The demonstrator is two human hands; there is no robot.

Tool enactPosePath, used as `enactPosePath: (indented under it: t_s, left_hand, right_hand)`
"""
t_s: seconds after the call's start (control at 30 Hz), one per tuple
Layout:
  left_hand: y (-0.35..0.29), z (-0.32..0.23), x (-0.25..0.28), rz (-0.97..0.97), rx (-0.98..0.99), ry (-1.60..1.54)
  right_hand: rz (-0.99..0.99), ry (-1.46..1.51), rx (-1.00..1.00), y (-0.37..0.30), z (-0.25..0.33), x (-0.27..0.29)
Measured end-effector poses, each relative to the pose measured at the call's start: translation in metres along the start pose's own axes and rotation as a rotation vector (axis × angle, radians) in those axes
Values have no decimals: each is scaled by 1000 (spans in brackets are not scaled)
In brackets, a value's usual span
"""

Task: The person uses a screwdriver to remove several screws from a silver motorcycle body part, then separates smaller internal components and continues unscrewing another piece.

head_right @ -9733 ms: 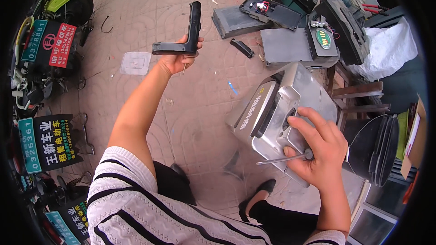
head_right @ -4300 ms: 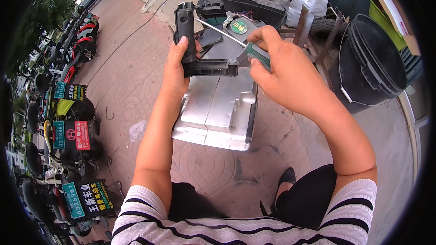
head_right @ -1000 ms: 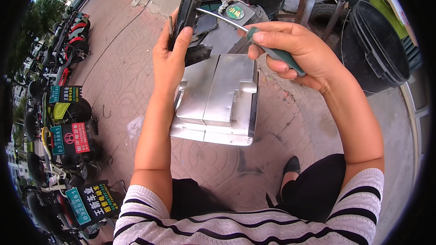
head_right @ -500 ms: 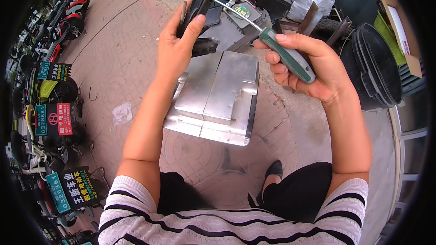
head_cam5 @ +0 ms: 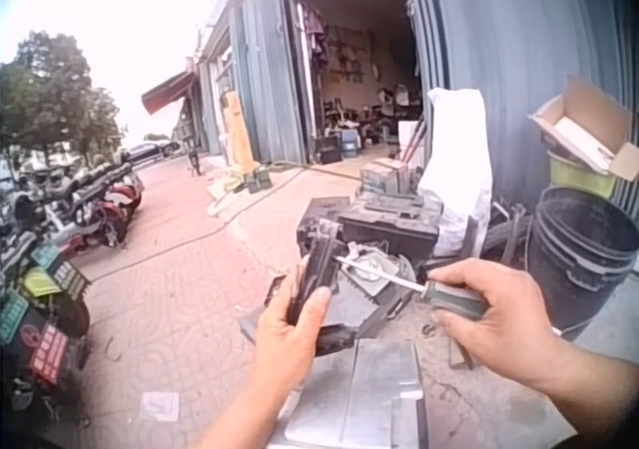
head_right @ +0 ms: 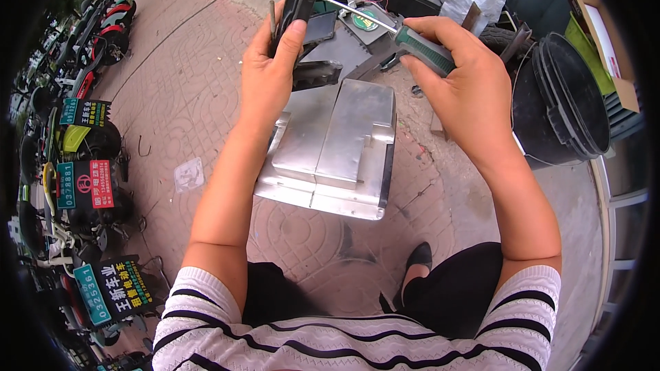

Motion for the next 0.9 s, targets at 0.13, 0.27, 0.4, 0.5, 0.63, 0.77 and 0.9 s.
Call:
enactPosePath:
  t_s: [0.13, 0.27, 0.4, 0.5, 0.63, 0.77, 0.9]
  left_hand:
    - [1, 2, 7, -26, 14, 49]
    - [0, 7, 7, -8, 24, 111]
    - [-1, 10, 5, 19, 80, 42]
    - [0, 11, 1, 29, 110, 33]
    - [-1, 7, 0, 19, 82, 23]
    - [-1, 11, 4, -22, 103, 8]
    - [1, 10, 7, -24, 74, 39]
  right_hand:
    - [324, 1125, -917, -22, -48, -44]
    - [596, 1475, -1444, -61, -34, -73]
    - [658, 1367, -1135, -51, -48, -75]
    - [189, 377, -313, -5, -43, -25]
    - [1, 50, 18, 1, -9, -2]
    - [206, 565, -409, -7, -34, -26]
    - [400, 1181, -960, -30, -45, -54]
Point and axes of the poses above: each hand's wrist, its own y-axis towards the middle knuckle, its own x-axis out of the back of the hand, z = x × y, the point moved 10 cm from there along y, towards the middle knuckle, and after that the axes turned 6 degrees about -z, right-handed, at the moved point
